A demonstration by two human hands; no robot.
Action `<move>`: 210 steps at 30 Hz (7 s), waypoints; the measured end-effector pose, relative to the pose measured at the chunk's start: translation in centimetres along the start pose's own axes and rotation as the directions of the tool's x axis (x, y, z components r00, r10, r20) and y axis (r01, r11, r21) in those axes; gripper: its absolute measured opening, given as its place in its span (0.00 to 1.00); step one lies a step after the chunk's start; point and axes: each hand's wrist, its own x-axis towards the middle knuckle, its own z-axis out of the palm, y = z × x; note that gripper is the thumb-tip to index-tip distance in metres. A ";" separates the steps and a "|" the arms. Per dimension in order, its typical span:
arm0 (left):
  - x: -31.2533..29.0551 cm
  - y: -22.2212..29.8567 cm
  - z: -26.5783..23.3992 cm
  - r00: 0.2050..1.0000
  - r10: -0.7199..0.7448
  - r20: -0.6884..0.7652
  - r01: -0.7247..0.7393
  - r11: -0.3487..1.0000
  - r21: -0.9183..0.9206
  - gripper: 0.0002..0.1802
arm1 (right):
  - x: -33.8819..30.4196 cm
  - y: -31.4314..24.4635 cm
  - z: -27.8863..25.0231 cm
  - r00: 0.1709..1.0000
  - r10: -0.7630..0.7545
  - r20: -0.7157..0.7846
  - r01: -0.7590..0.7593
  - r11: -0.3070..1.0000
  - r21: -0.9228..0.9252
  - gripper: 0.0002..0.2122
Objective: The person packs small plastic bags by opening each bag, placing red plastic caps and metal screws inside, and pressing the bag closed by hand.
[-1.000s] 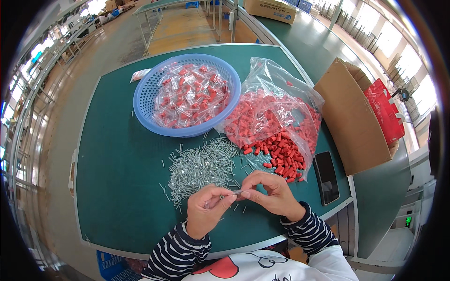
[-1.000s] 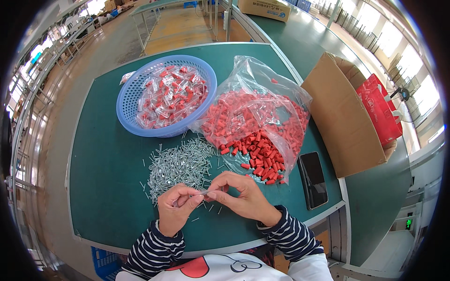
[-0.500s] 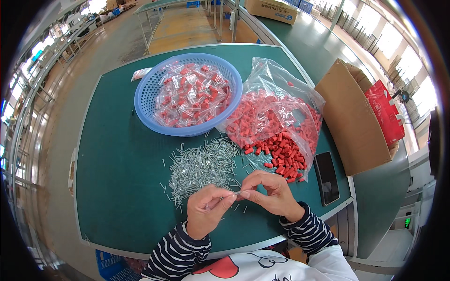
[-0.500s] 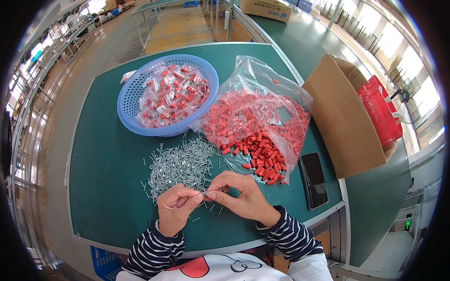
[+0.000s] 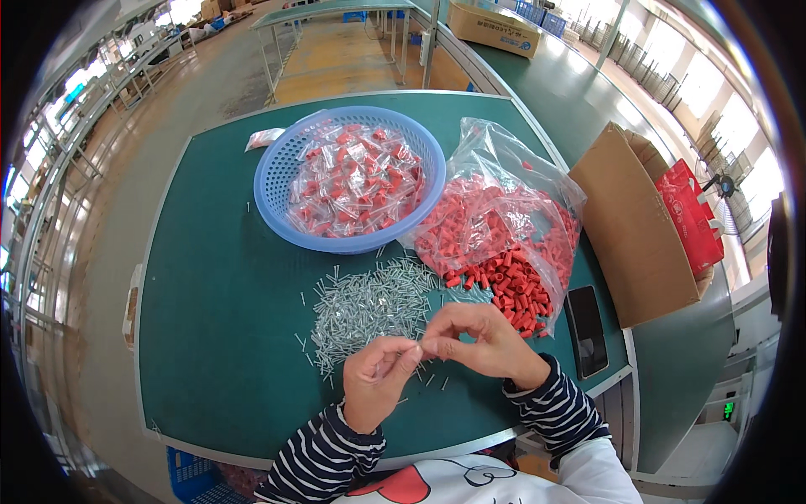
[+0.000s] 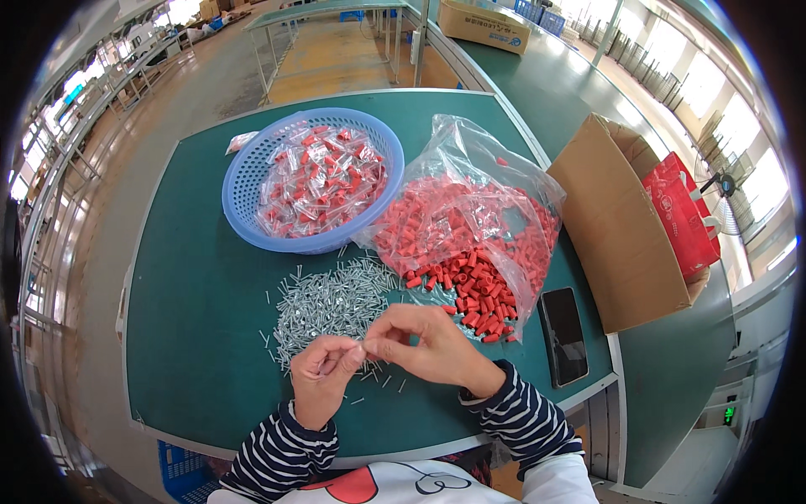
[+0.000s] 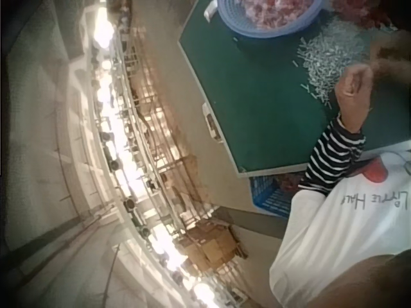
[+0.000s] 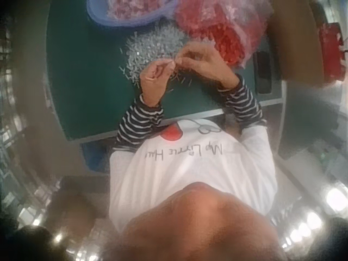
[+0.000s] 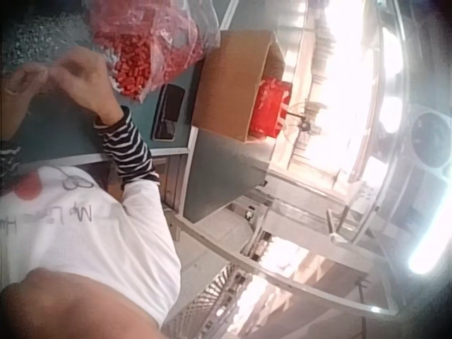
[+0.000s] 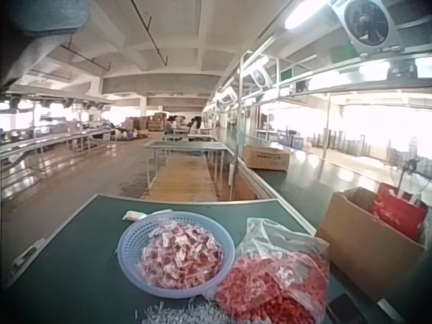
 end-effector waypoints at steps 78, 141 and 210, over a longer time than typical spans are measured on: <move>0.7 -0.7 -0.8 0.962 0.274 0.012 -0.237 0.806 0.542 0.11 | -1.0 2.9 1.3 0.967 -0.201 -0.158 0.187 0.978 -0.096 0.06; 1.1 0.5 -0.8 0.999 0.037 0.027 -0.045 0.881 0.471 0.26 | -0.8 3.4 1.4 0.796 -0.598 -0.096 0.376 0.612 -0.695 0.14; 0.6 -0.1 -0.3 0.999 -0.037 -0.036 0.048 0.918 0.393 0.19 | 0.5 1.9 1.3 0.992 -0.039 -0.117 0.058 0.985 0.163 0.06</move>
